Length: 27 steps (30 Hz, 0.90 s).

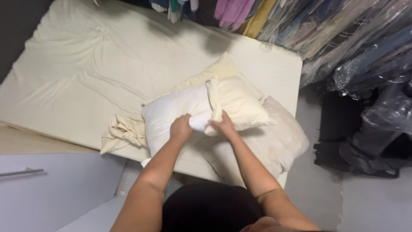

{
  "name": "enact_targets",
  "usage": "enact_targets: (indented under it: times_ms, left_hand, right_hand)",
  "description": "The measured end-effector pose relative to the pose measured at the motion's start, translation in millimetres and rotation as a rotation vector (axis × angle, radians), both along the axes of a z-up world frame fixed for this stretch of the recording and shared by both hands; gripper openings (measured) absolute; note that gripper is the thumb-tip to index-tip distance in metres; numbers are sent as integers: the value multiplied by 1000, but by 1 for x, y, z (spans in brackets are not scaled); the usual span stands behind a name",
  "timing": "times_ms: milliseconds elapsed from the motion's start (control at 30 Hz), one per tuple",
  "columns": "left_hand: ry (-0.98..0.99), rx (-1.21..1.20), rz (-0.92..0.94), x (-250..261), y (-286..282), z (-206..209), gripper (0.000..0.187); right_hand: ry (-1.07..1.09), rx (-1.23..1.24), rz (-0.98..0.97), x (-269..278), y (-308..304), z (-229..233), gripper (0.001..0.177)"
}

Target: The person removes pillowcases from two pillows on a bed, then puts fresh pillowcases onto the pillows. The person also adjusts the fitted sheet on the mattress.

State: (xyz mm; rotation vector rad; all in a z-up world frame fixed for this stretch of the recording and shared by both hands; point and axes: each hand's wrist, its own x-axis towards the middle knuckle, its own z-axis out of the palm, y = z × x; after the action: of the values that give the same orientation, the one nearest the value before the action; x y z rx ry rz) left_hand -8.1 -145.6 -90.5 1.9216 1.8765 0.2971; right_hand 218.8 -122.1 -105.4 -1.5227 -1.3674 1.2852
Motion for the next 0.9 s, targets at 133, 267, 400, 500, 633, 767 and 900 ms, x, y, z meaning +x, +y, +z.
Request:
enact_targets:
  times_ms: [133, 267, 400, 500, 633, 767, 900]
  left_hand:
    - [-281, -3, 13, 34, 7, 38, 20]
    - [-419, -5, -94, 51, 4, 70, 19]
    - [-632, -155, -93, 43, 10, 74, 25]
    - [-772, -253, -65, 35, 8, 55, 38]
    - [-967, -338, 19, 21, 8, 22, 47]
    - [-983, -384, 16, -22, 11, 3, 48]
    - [-839, -421, -45, -75, 18, 7, 49]
  right_hand:
    - [-479, 530, -132, -4, -48, 3, 100]
    - [-350, 442, -373, 22, -58, -5, 80]
    - [-503, 308, -337, 56, -36, -9, 46]
    - [-610, 442, -312, 63, -23, -12, 46]
    - [-781, 482, -351, 91, 6, -5, 43]
    - [-740, 264, -447, 123, 26, -9, 36]
    - [-725, 74, -434, 134, 31, -28, 30]
